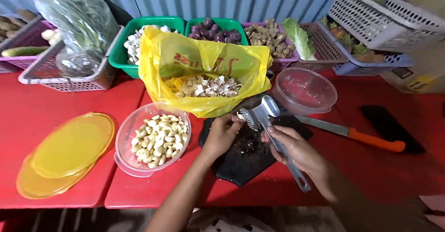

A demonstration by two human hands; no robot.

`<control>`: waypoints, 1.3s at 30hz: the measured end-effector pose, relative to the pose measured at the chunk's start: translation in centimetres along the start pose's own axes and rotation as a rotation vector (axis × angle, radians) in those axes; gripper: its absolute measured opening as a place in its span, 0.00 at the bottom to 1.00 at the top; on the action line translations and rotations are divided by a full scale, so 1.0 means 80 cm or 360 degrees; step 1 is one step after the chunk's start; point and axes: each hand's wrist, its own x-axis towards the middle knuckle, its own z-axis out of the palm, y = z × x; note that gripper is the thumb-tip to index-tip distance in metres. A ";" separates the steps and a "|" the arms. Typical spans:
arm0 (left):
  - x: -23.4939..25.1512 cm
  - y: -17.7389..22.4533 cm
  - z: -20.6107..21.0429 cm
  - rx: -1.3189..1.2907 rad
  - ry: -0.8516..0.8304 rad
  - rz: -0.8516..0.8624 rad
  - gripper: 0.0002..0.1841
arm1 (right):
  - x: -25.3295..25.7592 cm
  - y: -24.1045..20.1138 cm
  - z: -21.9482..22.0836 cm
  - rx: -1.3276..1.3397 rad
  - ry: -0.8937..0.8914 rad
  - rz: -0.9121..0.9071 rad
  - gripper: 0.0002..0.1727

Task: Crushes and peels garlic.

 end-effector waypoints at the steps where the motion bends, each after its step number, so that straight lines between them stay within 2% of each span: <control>1: 0.003 -0.002 -0.002 -0.0045 -0.0020 -0.0027 0.10 | 0.000 0.001 0.000 -0.0009 0.0006 -0.0010 0.20; 9: 0.015 -0.021 -0.011 -0.0176 -0.0207 -0.0027 0.11 | 0.000 0.006 -0.011 0.0100 -0.0105 -0.0002 0.22; 11: 0.013 -0.024 -0.015 -0.0199 -0.0202 -0.0014 0.11 | -0.002 0.004 -0.012 0.0056 0.0014 0.0000 0.22; 12: 0.012 -0.025 -0.018 -0.0204 -0.0170 0.0015 0.11 | -0.001 0.005 -0.013 -0.0096 0.0147 -0.0060 0.21; 14: 0.009 -0.023 -0.023 -0.0217 -0.0097 0.0092 0.10 | 0.005 0.017 -0.018 -0.0671 0.0436 -0.0293 0.18; 17: 0.006 -0.013 -0.031 -0.0230 -0.0045 0.0235 0.08 | 0.021 0.039 -0.017 -0.1362 0.0689 -0.0620 0.18; 20: 0.009 0.003 -0.034 -0.0220 -0.0008 0.0405 0.08 | 0.037 0.050 -0.010 -0.1582 0.0761 -0.0770 0.16; 23: 0.012 0.022 -0.045 -0.0042 0.0024 0.0562 0.09 | 0.045 0.034 -0.012 -0.1668 0.0580 -0.0798 0.20; 25: 0.018 0.035 -0.057 0.0188 0.0023 0.0643 0.10 | 0.046 -0.003 -0.013 -0.1570 0.0549 -0.0901 0.20; 27: 0.026 0.048 -0.059 0.0433 0.0004 0.0693 0.12 | 0.046 -0.054 -0.003 -0.1274 0.0593 -0.0992 0.21; 29: 0.034 0.063 -0.057 0.0624 0.0000 0.0714 0.14 | 0.064 -0.094 0.013 -0.0884 0.0419 -0.0998 0.22; 30: 0.036 0.073 -0.058 0.0689 0.0020 0.0708 0.15 | 0.079 -0.105 0.023 -0.0685 0.0296 -0.1023 0.18; 33: 0.038 0.100 -0.066 0.0765 0.0173 0.0647 0.15 | 0.118 -0.112 0.052 -0.0293 0.0209 -0.1107 0.11; 36: 0.041 0.108 -0.079 0.0658 0.0240 0.0654 0.13 | 0.133 -0.111 0.070 -0.0035 0.0184 -0.1010 0.06; 39: 0.049 0.096 -0.087 0.0468 0.0290 0.0812 0.09 | 0.132 -0.117 0.076 0.0117 0.0105 -0.0914 0.08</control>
